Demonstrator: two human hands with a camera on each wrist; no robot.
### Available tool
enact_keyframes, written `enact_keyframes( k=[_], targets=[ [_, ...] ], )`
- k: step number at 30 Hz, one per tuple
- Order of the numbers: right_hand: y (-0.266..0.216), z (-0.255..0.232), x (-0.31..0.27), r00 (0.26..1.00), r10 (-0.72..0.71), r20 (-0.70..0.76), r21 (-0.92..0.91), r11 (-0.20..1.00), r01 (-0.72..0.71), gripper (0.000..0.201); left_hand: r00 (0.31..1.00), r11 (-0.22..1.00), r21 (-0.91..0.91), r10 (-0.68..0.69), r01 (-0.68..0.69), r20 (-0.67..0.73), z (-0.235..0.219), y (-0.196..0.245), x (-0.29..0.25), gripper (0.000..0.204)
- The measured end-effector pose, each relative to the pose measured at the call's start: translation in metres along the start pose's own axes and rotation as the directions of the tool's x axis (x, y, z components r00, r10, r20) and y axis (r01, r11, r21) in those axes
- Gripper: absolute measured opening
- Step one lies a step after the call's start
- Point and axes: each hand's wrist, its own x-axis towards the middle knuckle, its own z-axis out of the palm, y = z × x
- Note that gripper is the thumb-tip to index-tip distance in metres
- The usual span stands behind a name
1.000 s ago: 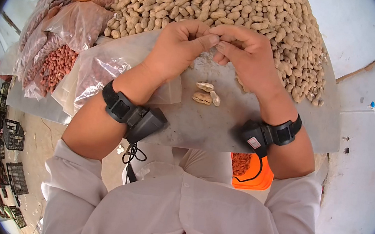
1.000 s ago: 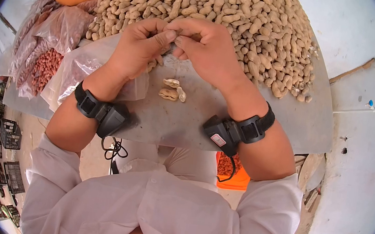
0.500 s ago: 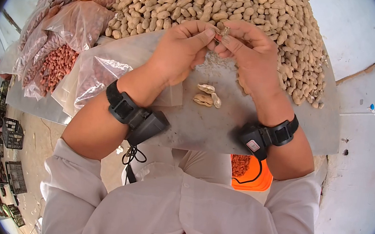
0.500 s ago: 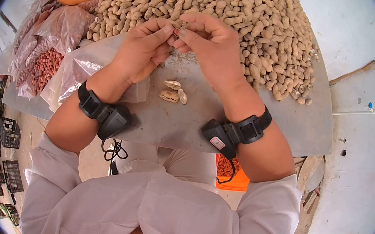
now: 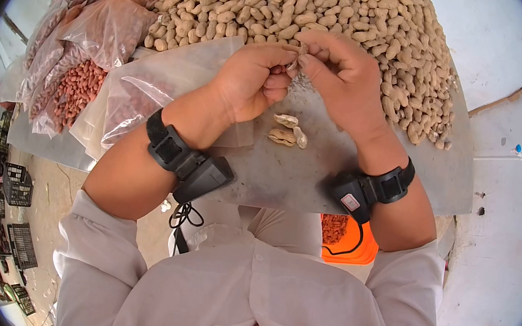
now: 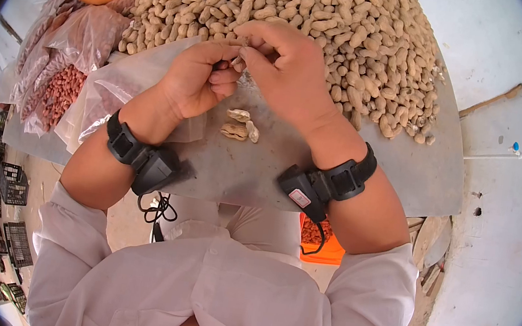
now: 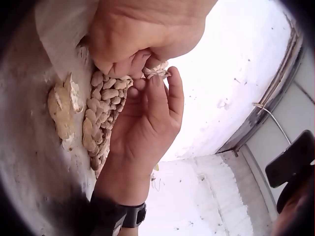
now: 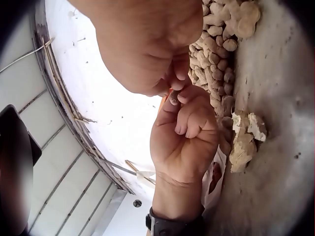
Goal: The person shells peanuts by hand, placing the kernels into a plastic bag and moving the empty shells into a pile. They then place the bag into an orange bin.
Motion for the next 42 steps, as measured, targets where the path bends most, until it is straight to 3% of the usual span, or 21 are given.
enact_keyframes(
  k=[2,5,8,11,12,14,17,20,23,26,31,32,35,37,38,41,42],
  targets=[
    [0.003,-0.001,0.000,0.996,0.084,-0.002,0.117,0.990,-0.083,0.019,1.000,0.999,0.044,0.009,-0.009,0.015,-0.001,0.000,0.000,0.010],
    [-0.009,-0.011,0.004,0.981,0.180,0.064,0.357,0.914,-0.191,0.017,0.991,0.959,0.282,-0.066,0.030,0.120,-0.003,0.008,-0.004,0.015],
    [-0.002,-0.031,0.011,0.913,0.262,0.311,0.189,0.925,-0.330,0.017,0.979,0.834,0.549,-0.149,0.046,0.143,0.000,0.010,-0.010,0.017],
    [-0.007,-0.041,0.010,0.751,0.352,0.559,0.064,0.885,-0.462,0.016,0.973,0.569,0.822,-0.200,0.021,0.114,0.005,0.009,-0.013,0.019],
    [-0.008,-0.044,0.010,0.722,0.376,0.581,-0.007,0.889,-0.458,0.015,0.969,0.556,0.831,-0.209,0.004,0.135,0.004,0.009,-0.013,0.019],
    [-0.010,-0.050,0.011,0.660,0.429,0.617,-0.145,0.886,-0.440,0.012,0.958,0.530,0.847,-0.228,-0.029,0.176,0.002,0.010,-0.014,0.020],
    [-0.014,-0.056,0.015,0.647,0.559,0.518,-0.579,0.786,-0.216,0.015,0.986,0.549,0.835,-0.116,-0.035,0.117,0.006,0.011,-0.016,0.019],
    [-0.010,-0.057,0.009,0.716,0.515,0.471,-0.637,0.760,-0.126,0.015,0.992,0.692,0.721,-0.065,-0.036,0.112,0.002,0.010,-0.013,0.022],
    [-0.014,-0.046,0.007,0.724,0.472,0.504,-0.766,0.631,0.122,0.014,0.994,0.767,0.636,0.026,-0.090,0.109,0.000,0.008,-0.009,0.023],
    [-0.009,-0.041,0.002,0.766,0.443,0.466,-0.807,0.567,0.163,0.013,0.992,0.807,0.577,0.112,-0.125,0.057,0.004,0.008,-0.009,0.023],
    [-0.009,-0.040,0.004,0.729,0.468,0.499,-0.797,0.578,0.175,0.011,0.994,0.888,0.447,0.083,-0.108,0.076,-0.001,0.010,-0.006,0.021],
    [-0.009,-0.041,0.005,0.719,0.468,0.513,-0.790,0.586,0.183,0.010,0.994,0.893,0.438,0.083,-0.105,0.068,-0.001,0.010,-0.006,0.021],
    [-0.018,-0.047,0.007,0.782,0.342,0.520,-0.574,0.818,0.024,0.008,0.994,0.886,0.451,0.089,-0.109,0.064,0.000,0.009,-0.006,0.020],
    [-0.017,-0.046,0.011,0.823,0.376,0.426,-0.319,0.914,-0.252,0.008,0.989,0.840,0.521,0.125,-0.147,0.078,0.000,0.008,-0.006,0.020],
    [-0.015,-0.045,0.012,0.832,0.404,0.380,-0.162,0.915,-0.371,0.008,0.986,0.815,0.556,0.142,-0.165,0.085,0.001,0.006,-0.006,0.021],
    [-0.007,-0.033,0.011,0.908,0.310,0.281,0.229,0.898,-0.377,0.010,0.963,0.701,0.663,0.233,-0.263,0.136,0.005,0.004,-0.009,0.020],
    [-0.005,-0.029,0.010,0.913,0.301,0.275,0.286,0.881,-0.377,0.010,0.960,0.721,0.635,0.238,-0.277,0.147,0.007,0.004,-0.010,0.020]
  ],
)
